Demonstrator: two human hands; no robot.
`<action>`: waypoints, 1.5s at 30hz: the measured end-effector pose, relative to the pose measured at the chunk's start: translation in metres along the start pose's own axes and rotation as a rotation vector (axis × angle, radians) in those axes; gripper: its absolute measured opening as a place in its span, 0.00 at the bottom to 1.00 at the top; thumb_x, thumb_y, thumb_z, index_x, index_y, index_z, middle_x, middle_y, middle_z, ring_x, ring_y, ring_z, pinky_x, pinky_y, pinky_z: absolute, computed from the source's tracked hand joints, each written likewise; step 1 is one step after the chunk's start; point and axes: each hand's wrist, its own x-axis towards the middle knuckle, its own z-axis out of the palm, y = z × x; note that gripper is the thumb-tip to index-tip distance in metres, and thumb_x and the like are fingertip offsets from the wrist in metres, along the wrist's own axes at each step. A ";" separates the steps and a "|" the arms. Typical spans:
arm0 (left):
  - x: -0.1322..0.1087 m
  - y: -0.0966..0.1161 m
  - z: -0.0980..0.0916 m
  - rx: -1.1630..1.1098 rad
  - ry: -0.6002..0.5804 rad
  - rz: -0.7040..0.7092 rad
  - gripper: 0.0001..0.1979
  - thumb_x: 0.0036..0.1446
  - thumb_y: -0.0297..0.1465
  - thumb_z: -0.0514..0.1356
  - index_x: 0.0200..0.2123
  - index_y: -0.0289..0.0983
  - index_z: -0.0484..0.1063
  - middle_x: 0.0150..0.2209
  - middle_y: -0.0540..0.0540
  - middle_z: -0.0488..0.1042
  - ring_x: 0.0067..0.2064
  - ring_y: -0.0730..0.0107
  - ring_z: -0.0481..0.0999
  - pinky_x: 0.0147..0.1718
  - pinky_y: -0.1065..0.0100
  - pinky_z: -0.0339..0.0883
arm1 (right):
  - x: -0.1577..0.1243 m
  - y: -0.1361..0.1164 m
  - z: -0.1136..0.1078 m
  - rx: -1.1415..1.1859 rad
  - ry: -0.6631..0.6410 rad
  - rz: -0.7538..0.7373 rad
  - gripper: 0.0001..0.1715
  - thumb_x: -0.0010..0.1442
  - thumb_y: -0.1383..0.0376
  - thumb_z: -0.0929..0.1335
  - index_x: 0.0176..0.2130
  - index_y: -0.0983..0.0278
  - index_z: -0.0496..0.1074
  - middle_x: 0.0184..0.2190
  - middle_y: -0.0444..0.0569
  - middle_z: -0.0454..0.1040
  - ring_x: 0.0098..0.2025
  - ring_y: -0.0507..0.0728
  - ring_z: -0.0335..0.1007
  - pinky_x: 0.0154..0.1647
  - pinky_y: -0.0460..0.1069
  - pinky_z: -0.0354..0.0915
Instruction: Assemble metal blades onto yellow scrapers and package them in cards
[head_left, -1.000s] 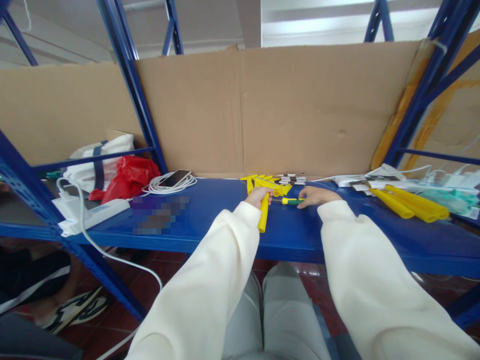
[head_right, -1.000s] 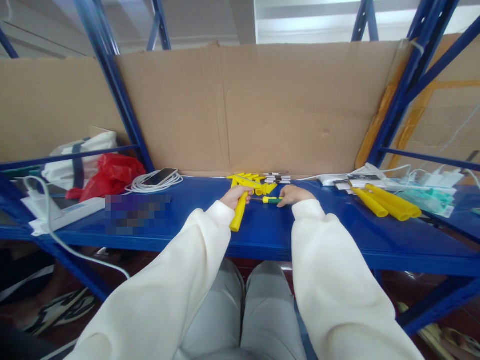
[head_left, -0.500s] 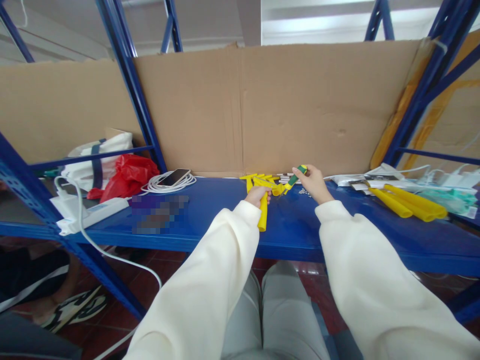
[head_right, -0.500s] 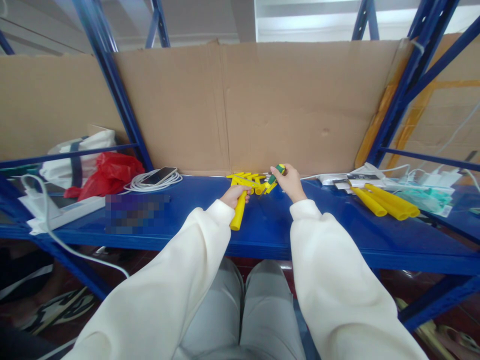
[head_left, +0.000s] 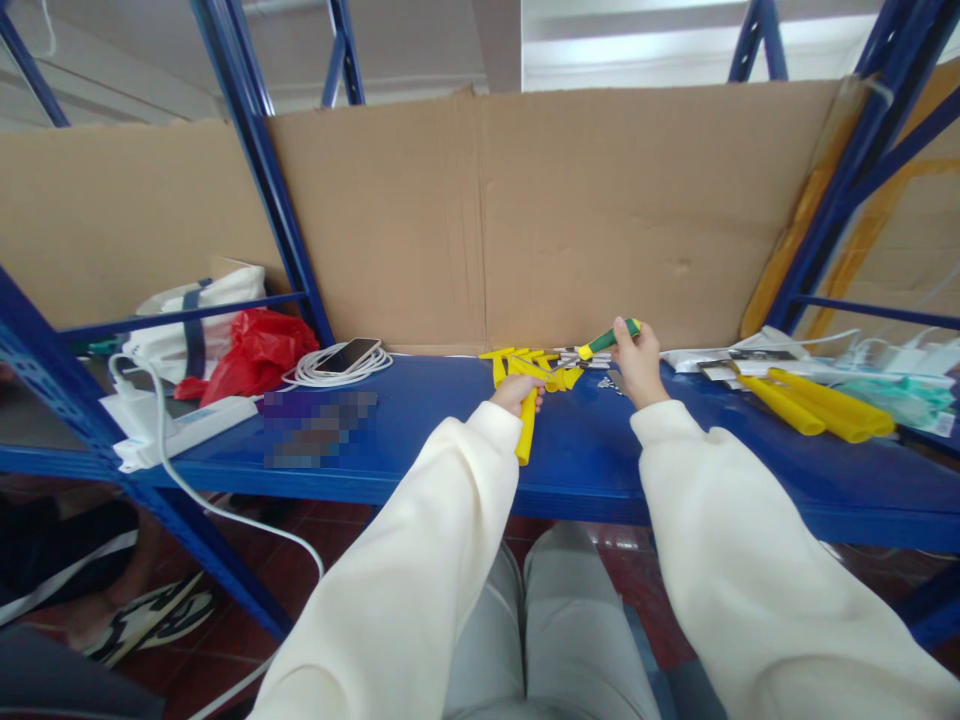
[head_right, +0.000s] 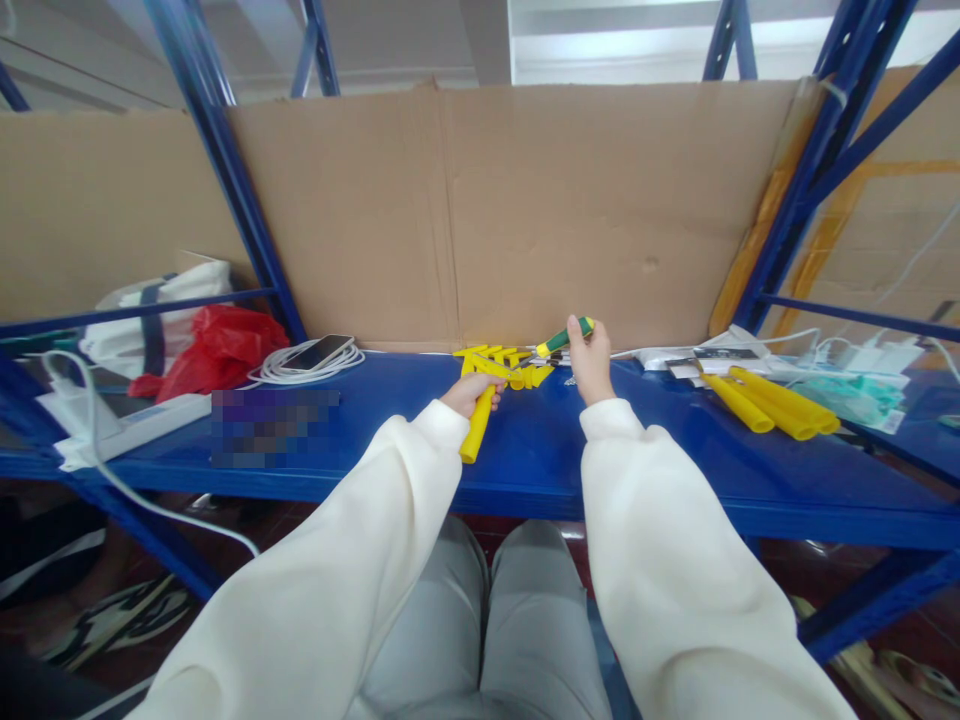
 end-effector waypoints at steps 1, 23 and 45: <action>0.000 0.000 0.000 0.001 -0.001 0.001 0.08 0.57 0.20 0.60 0.30 0.38 0.68 0.17 0.55 0.62 0.18 0.77 0.61 0.19 0.74 0.57 | 0.000 0.000 0.000 0.011 0.003 0.003 0.40 0.57 0.31 0.63 0.46 0.62 0.70 0.33 0.48 0.71 0.35 0.57 0.69 0.34 0.52 0.68; -0.005 0.001 0.003 -0.040 0.006 0.024 0.10 0.54 0.21 0.64 0.29 0.38 0.67 0.18 0.56 0.62 0.17 0.81 0.59 0.17 0.76 0.54 | 0.001 0.004 0.005 0.204 0.113 0.013 0.31 0.57 0.37 0.69 0.38 0.61 0.68 0.30 0.44 0.69 0.35 0.55 0.68 0.35 0.51 0.68; 0.006 -0.003 -0.001 0.057 0.075 0.026 0.11 0.53 0.19 0.65 0.26 0.36 0.67 0.18 0.53 0.63 0.19 0.77 0.62 0.21 0.72 0.58 | -0.017 -0.043 -0.009 0.455 -0.093 0.284 0.31 0.49 0.42 0.78 0.26 0.60 0.64 0.12 0.36 0.60 0.13 0.47 0.53 0.12 0.43 0.51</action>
